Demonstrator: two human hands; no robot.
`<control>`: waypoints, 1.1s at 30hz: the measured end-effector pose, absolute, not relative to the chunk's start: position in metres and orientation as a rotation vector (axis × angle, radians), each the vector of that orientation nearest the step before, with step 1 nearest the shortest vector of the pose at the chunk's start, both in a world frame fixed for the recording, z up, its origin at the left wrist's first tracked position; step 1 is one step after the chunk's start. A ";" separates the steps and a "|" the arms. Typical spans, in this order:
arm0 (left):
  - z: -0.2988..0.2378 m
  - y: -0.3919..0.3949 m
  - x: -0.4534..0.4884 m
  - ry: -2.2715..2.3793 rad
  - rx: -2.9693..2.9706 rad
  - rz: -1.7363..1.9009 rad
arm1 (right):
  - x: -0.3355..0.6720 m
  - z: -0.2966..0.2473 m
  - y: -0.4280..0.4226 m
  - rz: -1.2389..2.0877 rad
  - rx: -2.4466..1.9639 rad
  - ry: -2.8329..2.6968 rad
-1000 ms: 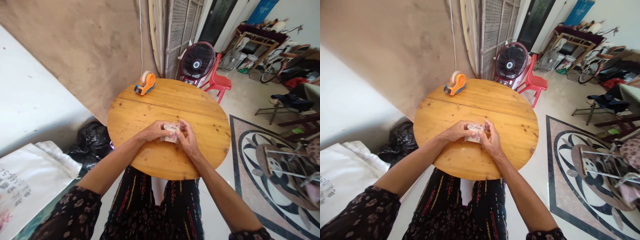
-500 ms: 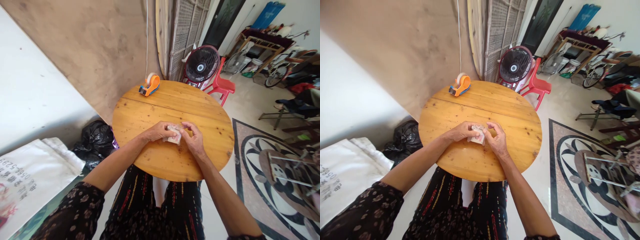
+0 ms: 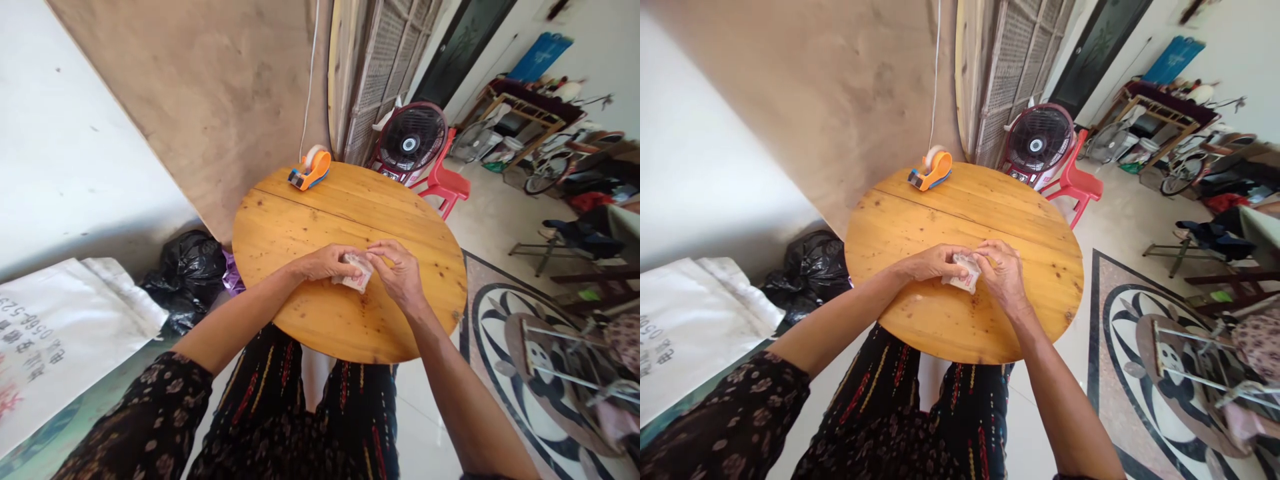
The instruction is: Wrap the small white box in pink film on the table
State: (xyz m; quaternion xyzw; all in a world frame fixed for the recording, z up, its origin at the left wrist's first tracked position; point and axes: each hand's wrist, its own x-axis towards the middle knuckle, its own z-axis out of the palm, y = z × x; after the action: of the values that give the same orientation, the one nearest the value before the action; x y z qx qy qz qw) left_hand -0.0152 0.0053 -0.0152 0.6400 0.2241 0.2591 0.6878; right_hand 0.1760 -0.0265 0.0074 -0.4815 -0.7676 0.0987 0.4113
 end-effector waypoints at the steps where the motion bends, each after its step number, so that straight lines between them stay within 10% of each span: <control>1: -0.016 0.006 -0.015 0.501 1.430 0.576 | 0.175 0.007 -0.029 0.239 -1.219 -1.942; 20: -0.020 0.008 -0.020 0.456 1.511 0.522 | 0.168 0.002 -0.061 0.199 -1.240 -2.041; 33: -0.023 0.012 -0.018 0.568 1.424 0.574 | 0.168 -0.015 -0.076 -0.525 -1.217 -2.243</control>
State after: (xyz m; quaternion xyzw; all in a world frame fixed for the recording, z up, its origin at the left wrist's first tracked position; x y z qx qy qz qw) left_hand -0.0181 0.0117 -0.0234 0.6353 0.2531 0.2559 0.6832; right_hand 0.1681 -0.0762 -0.0149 -0.4505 -0.8302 -0.1942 0.2648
